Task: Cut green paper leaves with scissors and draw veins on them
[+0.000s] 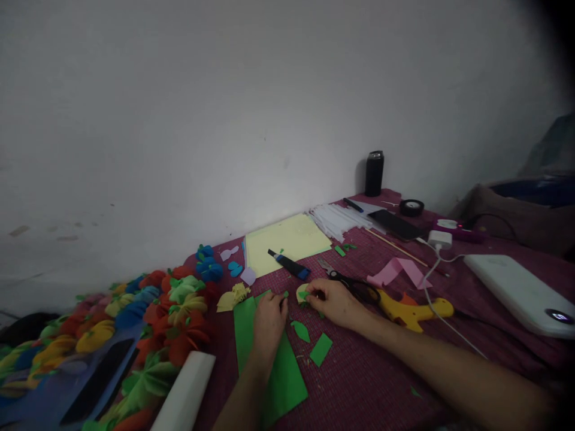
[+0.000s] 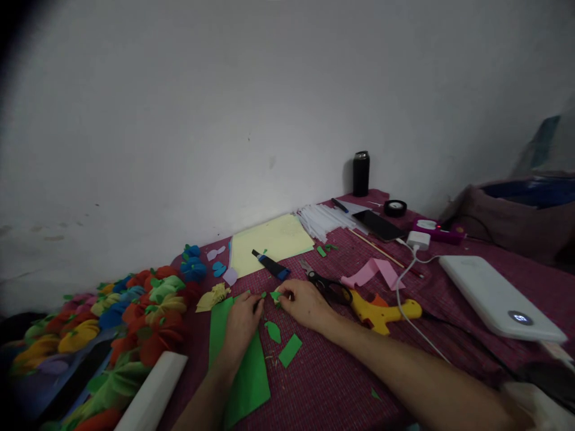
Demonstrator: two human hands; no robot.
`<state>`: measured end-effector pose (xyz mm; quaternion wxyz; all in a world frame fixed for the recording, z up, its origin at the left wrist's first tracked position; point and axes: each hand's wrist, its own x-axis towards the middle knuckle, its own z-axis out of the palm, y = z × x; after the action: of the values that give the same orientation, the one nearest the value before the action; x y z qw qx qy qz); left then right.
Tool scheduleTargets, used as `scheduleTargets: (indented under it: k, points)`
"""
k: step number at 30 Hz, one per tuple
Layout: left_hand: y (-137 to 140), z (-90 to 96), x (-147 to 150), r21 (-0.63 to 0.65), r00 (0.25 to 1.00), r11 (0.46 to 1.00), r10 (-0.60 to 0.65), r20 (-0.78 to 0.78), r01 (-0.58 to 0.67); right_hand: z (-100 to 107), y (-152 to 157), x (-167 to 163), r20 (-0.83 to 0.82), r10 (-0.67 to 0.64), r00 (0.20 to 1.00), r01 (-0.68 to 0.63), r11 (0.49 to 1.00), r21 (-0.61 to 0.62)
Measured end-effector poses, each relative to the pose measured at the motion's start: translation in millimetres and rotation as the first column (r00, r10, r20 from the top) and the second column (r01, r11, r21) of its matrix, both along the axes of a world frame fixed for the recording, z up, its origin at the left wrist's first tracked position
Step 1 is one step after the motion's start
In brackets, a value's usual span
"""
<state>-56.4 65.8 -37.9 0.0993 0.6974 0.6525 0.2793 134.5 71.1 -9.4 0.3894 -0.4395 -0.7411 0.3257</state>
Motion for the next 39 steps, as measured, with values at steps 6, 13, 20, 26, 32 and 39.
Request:
scheduleTargets:
  k: [6,13,20,26,32,39]
  points:
    - [3,8.3,-7,0.022,0.959,0.994,0.1,0.265,-0.11,-1,-4,0,0.218,0.059,0.974,-0.077,0.994,0.078]
    - [-2,19.0,-9,-0.078,0.722,0.992,0.126,0.681,-0.1,1,-13,3,0.472,0.011,0.881,-0.093,0.984,0.15]
    - [-13,24.1,6,-0.149,0.61,0.989,0.107,0.785,0.018,4,-18,3,0.562,0.123,0.818,-0.217,0.971,0.104]
    - [-8,13.5,0,-0.137,0.741,0.991,0.097,0.665,-0.007,16,-12,8,0.574,0.07,0.816,-0.087,0.996,0.001]
    - [-5,-1.1,-3,-0.083,0.847,0.995,0.092,0.524,-0.058,18,-26,13,0.72,0.222,0.657,-0.205,0.972,-0.112]
    - [-8,11.3,-1,0.049,0.848,0.991,0.084,0.523,-0.128,15,-29,17,0.663,0.37,0.651,-0.34,0.923,-0.181]
